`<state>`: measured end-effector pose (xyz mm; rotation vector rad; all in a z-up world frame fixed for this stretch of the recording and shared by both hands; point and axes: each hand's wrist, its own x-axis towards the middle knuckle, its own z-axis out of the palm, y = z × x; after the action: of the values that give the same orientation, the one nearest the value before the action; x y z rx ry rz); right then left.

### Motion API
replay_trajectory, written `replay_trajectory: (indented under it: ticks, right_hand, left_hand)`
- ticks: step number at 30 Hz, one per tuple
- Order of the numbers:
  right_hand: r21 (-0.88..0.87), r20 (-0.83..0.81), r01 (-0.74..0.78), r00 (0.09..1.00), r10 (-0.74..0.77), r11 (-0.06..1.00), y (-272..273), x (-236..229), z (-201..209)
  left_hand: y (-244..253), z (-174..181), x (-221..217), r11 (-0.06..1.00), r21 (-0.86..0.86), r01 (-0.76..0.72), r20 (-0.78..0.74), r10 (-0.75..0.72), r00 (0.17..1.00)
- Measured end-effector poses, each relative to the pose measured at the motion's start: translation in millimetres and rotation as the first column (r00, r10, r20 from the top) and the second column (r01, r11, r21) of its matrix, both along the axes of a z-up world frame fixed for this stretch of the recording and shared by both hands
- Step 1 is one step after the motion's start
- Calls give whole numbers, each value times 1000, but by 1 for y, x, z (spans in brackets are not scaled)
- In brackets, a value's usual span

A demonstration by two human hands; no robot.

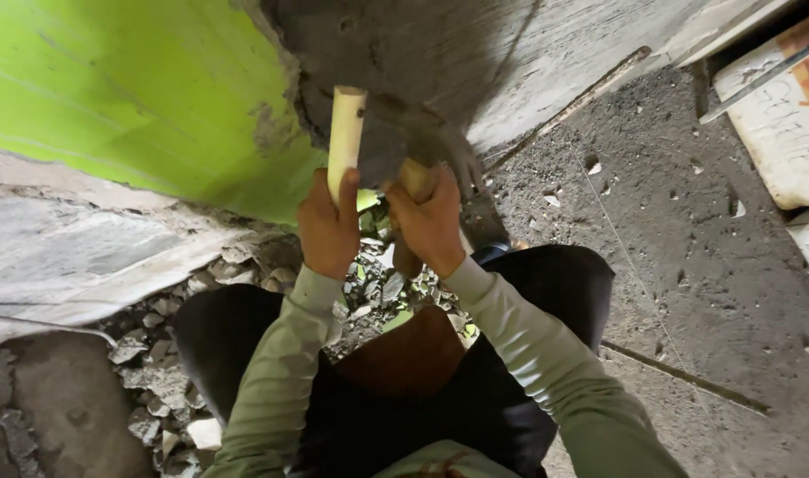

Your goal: Use a hammer and chisel to chip a channel into a concrete wall.

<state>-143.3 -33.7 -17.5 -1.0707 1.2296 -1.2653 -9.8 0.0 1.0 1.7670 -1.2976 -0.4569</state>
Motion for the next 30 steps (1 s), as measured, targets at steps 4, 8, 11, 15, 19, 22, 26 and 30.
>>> replay_trajectory:
  ticks: [4,8,11,15,19,22,26,30]
  right_hand:
    - [-130,157,92,985,-71,987,6,15,14]
    - [15,115,76,990,-78,997,6,13,24]
    - [55,-104,-21,994,27,998,4,7,22]
    - [89,386,146,907,-169,985,13,16,37]
    - [-401,-278,-200,956,89,894,-5,8,-40]
    - [406,-341,31,932,120,914,4,19,-9]
    - [170,-4,342,938,-346,924,2,35,-43]
    - [380,-349,-19,923,163,925,0,24,-10]
  left_hand:
    - [-1,3,2,1000,-27,-11,-26,11,1000]
    - [-2,4,4,1000,-4,4,-17,-4,1000]
    - [-2,3,5,1000,-8,14,-19,-14,1000]
    - [-3,3,8,999,-37,17,-4,-18,1000]
    - [-5,-3,9,999,-18,30,-8,-30,1000]
    - [-5,-2,13,999,13,41,-55,-40,998]
    - [-3,2,12,999,45,17,-50,-15,999]
    - [-5,-6,11,1000,20,-7,29,6,1000]
